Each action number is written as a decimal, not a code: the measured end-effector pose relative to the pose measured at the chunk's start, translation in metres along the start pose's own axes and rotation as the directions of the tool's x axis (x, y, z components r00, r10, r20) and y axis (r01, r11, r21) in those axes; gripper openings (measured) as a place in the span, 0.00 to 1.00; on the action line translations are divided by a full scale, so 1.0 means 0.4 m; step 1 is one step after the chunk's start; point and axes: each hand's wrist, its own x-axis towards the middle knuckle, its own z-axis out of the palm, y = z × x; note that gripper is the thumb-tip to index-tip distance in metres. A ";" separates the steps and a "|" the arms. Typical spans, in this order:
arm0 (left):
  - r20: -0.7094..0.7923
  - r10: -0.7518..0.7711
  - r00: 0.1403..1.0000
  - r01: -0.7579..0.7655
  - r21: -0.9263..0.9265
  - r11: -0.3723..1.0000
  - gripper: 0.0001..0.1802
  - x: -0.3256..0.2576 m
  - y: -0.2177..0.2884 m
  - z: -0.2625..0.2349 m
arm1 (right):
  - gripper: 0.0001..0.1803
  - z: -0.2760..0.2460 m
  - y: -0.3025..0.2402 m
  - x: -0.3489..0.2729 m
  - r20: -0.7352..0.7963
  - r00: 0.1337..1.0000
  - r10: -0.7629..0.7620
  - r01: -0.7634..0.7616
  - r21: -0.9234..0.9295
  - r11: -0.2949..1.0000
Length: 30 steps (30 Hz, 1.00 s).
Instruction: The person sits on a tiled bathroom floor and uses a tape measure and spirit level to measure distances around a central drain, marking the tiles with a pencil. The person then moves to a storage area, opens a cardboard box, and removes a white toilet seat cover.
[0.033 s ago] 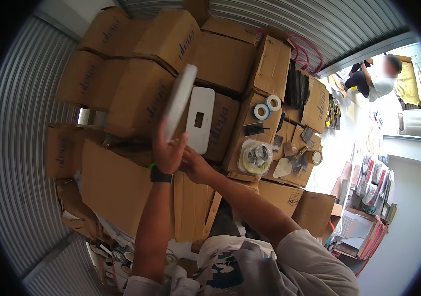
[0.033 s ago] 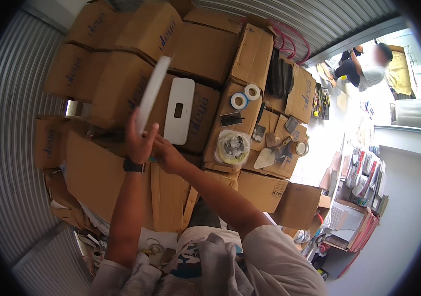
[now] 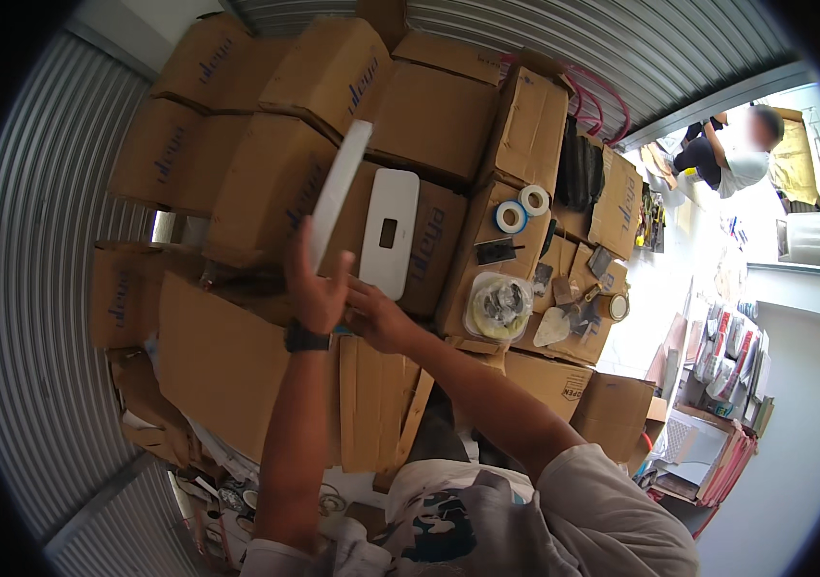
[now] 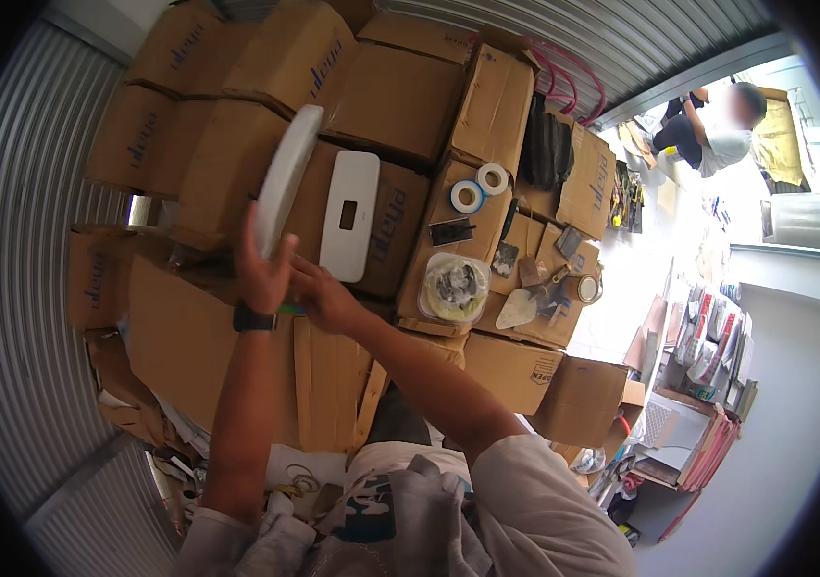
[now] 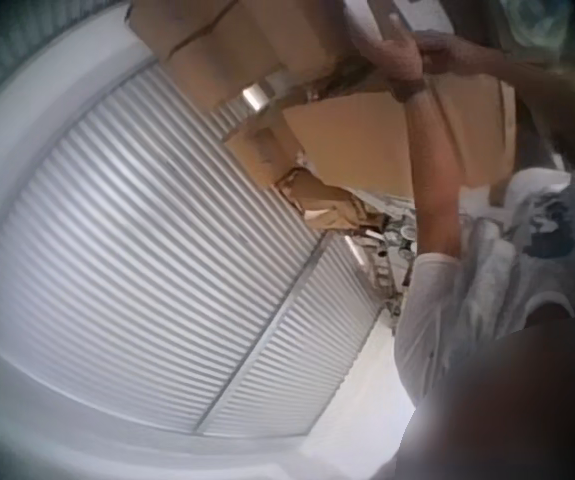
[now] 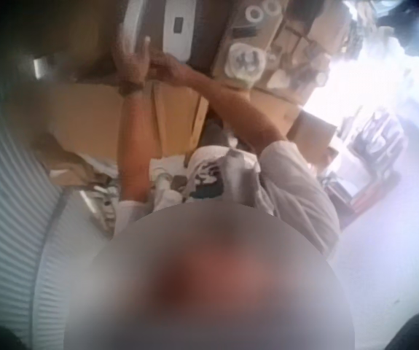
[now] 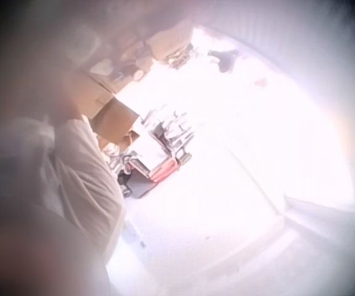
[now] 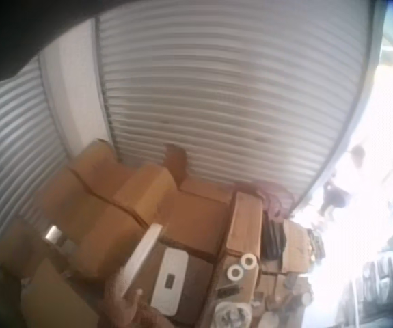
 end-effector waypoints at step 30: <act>-0.179 0.024 0.984 0.012 0.197 0.980 0.30 0.129 -0.092 -0.076 | 0.34 -0.021 0.216 0.241 -0.035 0.395 0.918 -0.914 0.086 0.396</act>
